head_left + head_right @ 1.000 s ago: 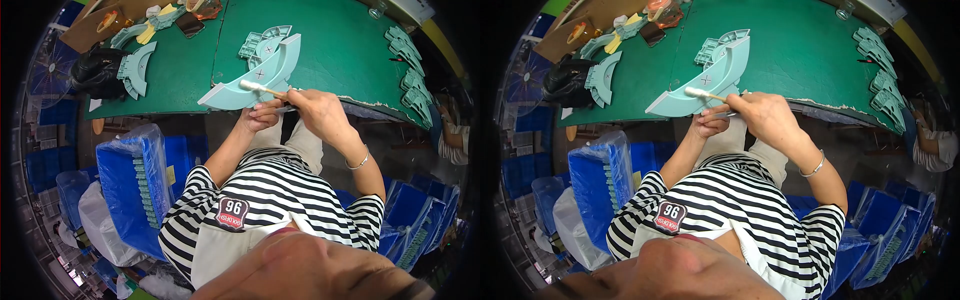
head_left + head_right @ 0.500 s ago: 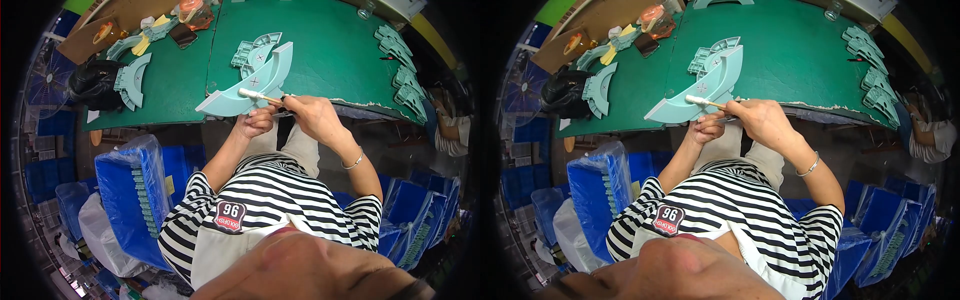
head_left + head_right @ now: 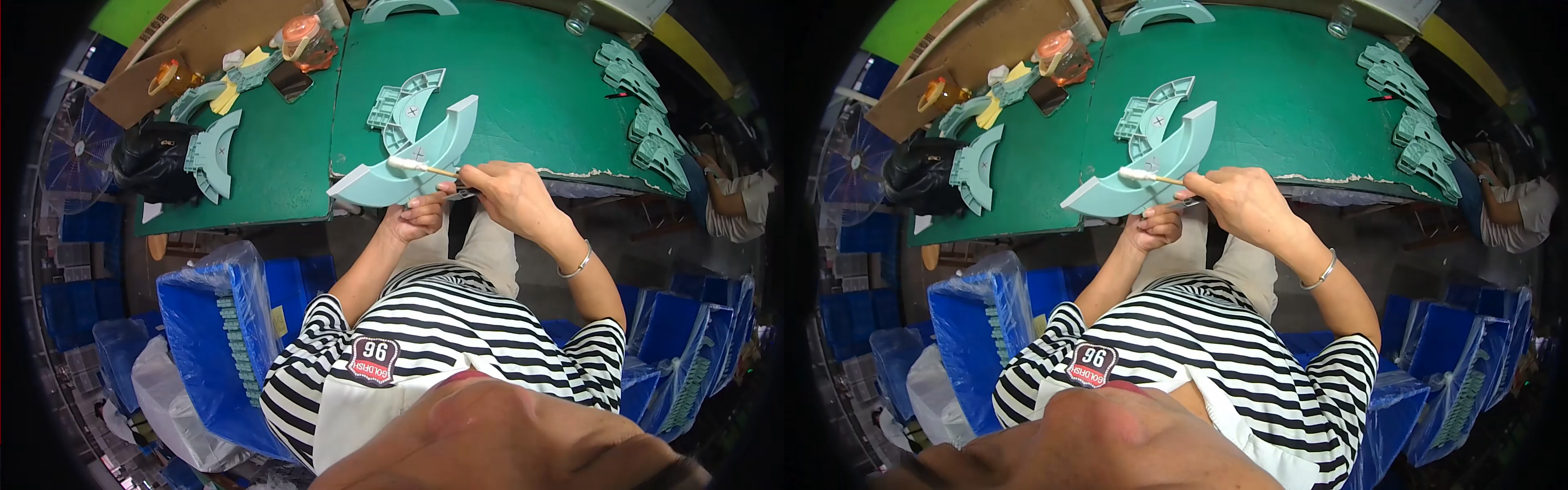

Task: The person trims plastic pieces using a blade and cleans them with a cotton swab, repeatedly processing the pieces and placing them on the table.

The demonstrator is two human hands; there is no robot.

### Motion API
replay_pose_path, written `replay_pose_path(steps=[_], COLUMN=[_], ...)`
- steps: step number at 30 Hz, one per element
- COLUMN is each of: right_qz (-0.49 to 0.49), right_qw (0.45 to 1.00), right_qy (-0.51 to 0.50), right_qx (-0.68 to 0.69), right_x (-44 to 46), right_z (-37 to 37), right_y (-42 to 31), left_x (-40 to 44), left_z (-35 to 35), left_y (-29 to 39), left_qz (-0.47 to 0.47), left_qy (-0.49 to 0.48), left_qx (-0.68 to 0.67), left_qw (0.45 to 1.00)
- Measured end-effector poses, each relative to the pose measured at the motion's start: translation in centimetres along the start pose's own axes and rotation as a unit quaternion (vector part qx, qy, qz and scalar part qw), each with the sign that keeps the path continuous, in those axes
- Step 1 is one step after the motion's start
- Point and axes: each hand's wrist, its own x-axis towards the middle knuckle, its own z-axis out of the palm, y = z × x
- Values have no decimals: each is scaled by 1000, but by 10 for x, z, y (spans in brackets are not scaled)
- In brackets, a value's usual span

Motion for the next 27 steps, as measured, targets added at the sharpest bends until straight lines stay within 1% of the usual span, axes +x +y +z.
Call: replay_pose_path(steps=[1, 2, 3, 4, 5, 6, 7, 8, 10, 11, 12, 13, 14, 15, 17, 19, 20, 21, 23, 26, 27], right_qz=[19, 37, 53, 63, 105, 147, 188, 221, 243, 256, 267, 274, 283, 292, 302, 313, 324, 327, 341, 360, 366], right_qw=[999, 994, 988, 974, 964, 950, 933, 923, 915, 911, 904, 901, 897, 894, 880, 865, 859, 858, 865, 871, 868], right_qy=[45, 90, 135, 198, 211, 225, 238, 236, 245, 248, 250, 259, 266, 271, 291, 309, 310, 314, 296, 278, 282], right_qx=[21, 41, 61, 90, 124, 158, 193, 207, 208, 208, 221, 216, 212, 207, 224, 241, 248, 244, 220, 185, 180], right_x=[1, 0, 0, -2, -5, -9, -15, -22, -38, -46, -54, -60, -66, -70, -73, -73, -74, -74, -80, -89, -90], right_z=[-1, 0, 1, 5, 2, -2, -5, -5, -1, 2, 6, 7, 8, 8, 10, 14, 18, 21, 25, 27, 28], right_y=[4, 9, 14, 21, 25, 27, 30, 36, 45, 49, 53, 55, 56, 56, 58, 60, 61, 62, 64, 63, 65], left_x=[1, 2, 2, 3, 3, -1, -2, 7, 17, 27, 35, 45, 59, 76, 115, 153, 169, 184, 211, 243, 251], left_z=[-1, -7, 5, 13, 21, 36, 52, 86, 121, 141, 161, 185, 208, 223, 237, 232, 227, 215, 202, 191, 190], left_y=[0, 6, 5, 12, 20, 37, 52, 43, 78, 94, 115, 138, 156, 179, 239, 280, 301, 325, 352, 375, 374], left_qz=[8, 8, 15, 46, 78, 124, 168, 331, 368, 395, 388, 352, 327, 301, 267, 240, 196, 184, 124, 100, 114], left_qy=[4, -29, -15, -16, -17, -3, 11, 247, 162, 155, 139, 140, 136, 152, 124, 159, 169, 177, 207, 243, 251], left_qx=[24, 89, 113, 123, 133, 259, 380, 467, 614, 665, 715, 790, 869, 892, 954, 953, 960, 959, 960, 957, 946], left_qw=[1000, 996, 993, 991, 988, 958, 910, 782, 679, 614, 565, 482, 345, 301, 61, -90, -110, -126, -139, -123, -170])
